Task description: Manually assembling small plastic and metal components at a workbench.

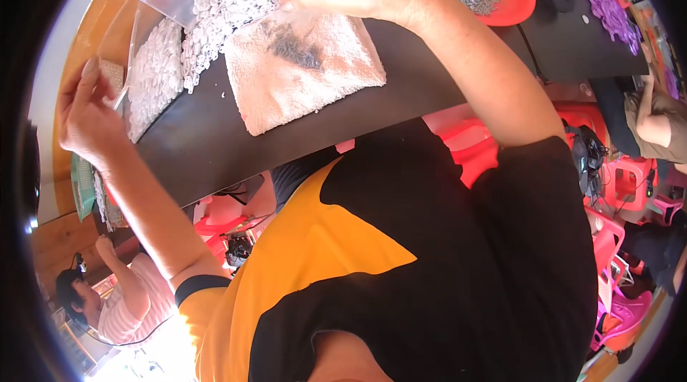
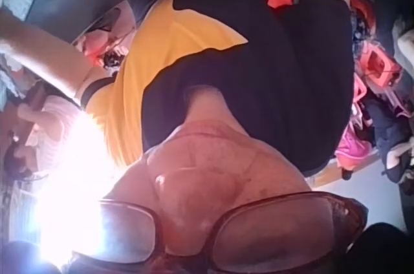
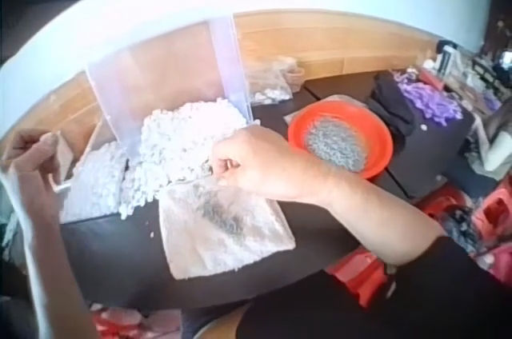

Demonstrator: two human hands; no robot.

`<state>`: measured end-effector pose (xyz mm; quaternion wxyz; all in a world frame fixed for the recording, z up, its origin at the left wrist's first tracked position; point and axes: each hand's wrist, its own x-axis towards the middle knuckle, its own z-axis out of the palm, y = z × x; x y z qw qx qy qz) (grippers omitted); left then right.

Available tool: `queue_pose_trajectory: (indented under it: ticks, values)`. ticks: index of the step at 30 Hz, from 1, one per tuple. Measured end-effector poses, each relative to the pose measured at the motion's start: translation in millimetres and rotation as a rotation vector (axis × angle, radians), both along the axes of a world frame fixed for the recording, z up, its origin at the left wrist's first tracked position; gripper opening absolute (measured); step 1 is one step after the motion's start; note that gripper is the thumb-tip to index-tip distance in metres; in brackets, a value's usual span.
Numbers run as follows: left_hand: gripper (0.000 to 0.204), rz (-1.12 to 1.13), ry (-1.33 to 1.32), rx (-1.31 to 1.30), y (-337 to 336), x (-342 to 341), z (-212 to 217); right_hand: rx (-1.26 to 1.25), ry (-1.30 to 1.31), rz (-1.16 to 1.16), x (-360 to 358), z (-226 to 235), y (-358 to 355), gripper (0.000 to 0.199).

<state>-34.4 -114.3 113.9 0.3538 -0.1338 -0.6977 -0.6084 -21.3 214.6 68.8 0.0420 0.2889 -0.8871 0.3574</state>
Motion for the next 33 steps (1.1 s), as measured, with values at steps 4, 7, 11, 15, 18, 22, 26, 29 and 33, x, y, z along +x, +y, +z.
queue_pose_trajectory:
  ticks: [4,7,11,15,18,22,26,29,33]
  values:
    - [0.016,0.428,-0.169,-0.359,-42,-28,3,0.146,0.176,0.008,1,-46,13,0.007]
    - [0.021,0.635,-0.066,-0.634,-59,-29,-11,0.209,0.232,0.014,1,-62,3,0.009]
    - [0.016,0.118,-0.074,-0.317,43,4,-49,0.246,0.413,0.002,-7,-84,7,0.010]
    - [0.010,-0.295,-0.503,-0.307,91,25,-75,0.153,0.456,0.026,-7,-76,7,0.005]
    - [0.011,-0.444,-0.692,-0.237,120,30,-80,0.058,0.423,0.015,0,-64,1,0.006]
    - [0.012,-0.593,-0.880,-0.001,132,25,-90,-0.007,0.459,-0.001,11,-58,-9,0.008]
    - [0.012,-0.647,-1.016,0.160,128,25,-84,-0.046,0.345,-0.026,15,-56,-12,0.008]
    - [0.013,-0.667,-1.037,0.304,124,21,-85,-0.139,0.316,-0.041,11,-55,-18,0.006]
    - [0.019,-0.691,-1.046,0.344,114,14,-87,-0.567,-0.163,-0.034,3,-57,-28,0.007]
